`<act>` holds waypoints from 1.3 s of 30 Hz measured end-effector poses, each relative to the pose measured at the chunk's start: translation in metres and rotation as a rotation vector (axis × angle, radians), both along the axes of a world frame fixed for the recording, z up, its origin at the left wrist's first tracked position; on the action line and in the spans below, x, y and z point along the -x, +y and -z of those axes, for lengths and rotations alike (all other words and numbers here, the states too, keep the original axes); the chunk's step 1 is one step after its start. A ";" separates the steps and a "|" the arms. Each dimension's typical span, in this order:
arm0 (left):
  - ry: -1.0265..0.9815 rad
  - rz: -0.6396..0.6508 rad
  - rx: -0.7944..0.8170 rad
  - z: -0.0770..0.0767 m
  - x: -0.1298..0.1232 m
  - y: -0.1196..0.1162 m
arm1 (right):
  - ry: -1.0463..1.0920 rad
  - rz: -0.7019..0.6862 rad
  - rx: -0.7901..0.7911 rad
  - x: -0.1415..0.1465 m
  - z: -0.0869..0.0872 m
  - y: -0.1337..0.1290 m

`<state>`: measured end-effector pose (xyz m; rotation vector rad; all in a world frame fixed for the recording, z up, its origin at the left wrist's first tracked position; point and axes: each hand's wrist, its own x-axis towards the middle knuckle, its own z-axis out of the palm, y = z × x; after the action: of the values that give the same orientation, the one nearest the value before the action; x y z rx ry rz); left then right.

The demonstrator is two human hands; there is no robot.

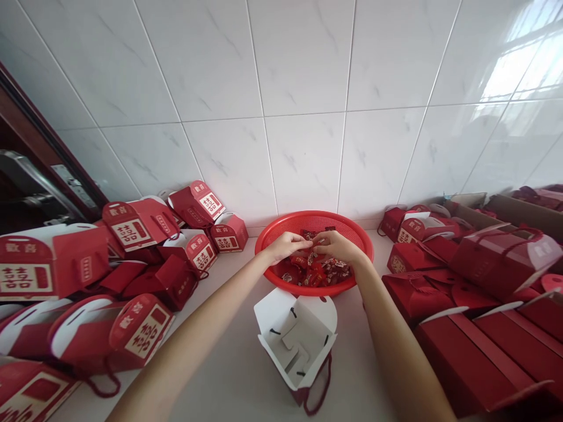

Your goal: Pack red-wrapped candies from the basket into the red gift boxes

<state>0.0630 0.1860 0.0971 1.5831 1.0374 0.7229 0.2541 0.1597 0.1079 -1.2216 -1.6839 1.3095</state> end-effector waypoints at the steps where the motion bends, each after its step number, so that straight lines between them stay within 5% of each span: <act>1: -0.005 0.007 0.014 -0.001 0.000 -0.001 | -0.002 -0.001 0.002 0.000 0.001 0.001; 21: 0.135 0.013 -0.042 0.000 0.002 -0.002 | -0.060 0.087 0.032 -0.003 0.000 -0.001; 25: 0.223 0.042 -0.144 -0.002 0.000 -0.007 | -0.047 0.142 0.000 -0.003 0.000 -0.001; 31: 0.603 0.108 -0.503 -0.001 -0.004 -0.009 | -0.010 0.183 -0.055 -0.004 0.000 0.000; 39: 0.620 0.063 -0.566 0.001 -0.005 -0.012 | 0.045 0.192 -0.110 -0.004 0.004 0.004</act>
<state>0.0677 0.1740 0.0959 2.4166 1.2784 0.5093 0.2581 0.1634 0.1042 -1.2458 -1.5440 1.1060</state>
